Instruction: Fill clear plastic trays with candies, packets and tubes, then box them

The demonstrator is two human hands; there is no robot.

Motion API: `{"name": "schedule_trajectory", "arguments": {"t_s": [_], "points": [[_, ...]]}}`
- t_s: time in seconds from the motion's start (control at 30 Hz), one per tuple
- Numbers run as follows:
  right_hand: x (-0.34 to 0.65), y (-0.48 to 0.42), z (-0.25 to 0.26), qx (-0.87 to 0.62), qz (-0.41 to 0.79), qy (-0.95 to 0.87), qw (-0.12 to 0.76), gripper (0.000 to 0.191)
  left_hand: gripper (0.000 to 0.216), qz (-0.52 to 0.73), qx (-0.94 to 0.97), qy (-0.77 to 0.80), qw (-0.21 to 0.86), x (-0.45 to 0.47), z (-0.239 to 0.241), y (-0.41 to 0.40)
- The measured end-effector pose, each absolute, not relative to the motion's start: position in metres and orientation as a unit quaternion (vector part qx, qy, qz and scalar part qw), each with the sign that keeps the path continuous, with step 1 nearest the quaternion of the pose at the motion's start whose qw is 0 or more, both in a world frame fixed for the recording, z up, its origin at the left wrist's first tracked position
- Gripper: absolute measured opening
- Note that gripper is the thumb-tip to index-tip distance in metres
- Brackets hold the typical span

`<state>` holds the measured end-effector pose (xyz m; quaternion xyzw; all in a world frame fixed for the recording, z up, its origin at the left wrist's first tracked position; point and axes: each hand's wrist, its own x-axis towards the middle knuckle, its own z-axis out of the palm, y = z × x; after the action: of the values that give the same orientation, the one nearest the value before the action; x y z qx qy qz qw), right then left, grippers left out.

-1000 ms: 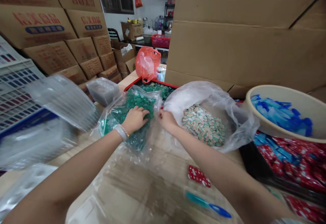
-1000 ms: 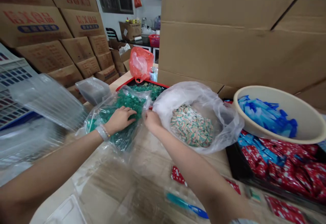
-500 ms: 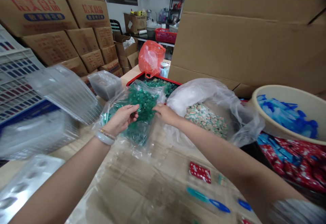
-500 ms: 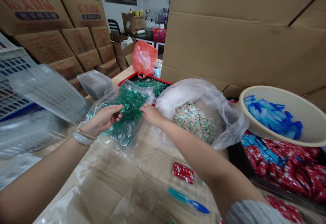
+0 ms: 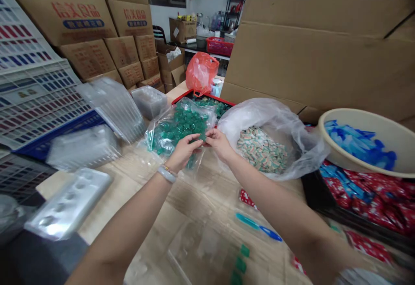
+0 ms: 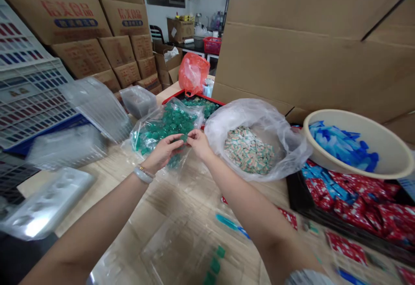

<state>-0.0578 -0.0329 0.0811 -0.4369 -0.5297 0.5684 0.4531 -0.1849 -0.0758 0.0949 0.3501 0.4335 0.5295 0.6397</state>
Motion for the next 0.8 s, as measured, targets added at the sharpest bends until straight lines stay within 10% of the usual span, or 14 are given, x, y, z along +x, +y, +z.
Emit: {"name": "schedule_trajectory", "arguments": {"t_s": [0.5,0.8], "points": [[-0.073,-0.04,0.098,-0.351,0.769,-0.352,0.402,0.021,0.007,0.522,0.234,0.471,0.671,-0.213,0.098,-0.075],[-0.082,-0.039,0.09,-0.454,0.693,-0.378,0.414,0.016,0.057,0.447,0.437,0.595,0.506,-0.218,0.091,-0.073]]}}
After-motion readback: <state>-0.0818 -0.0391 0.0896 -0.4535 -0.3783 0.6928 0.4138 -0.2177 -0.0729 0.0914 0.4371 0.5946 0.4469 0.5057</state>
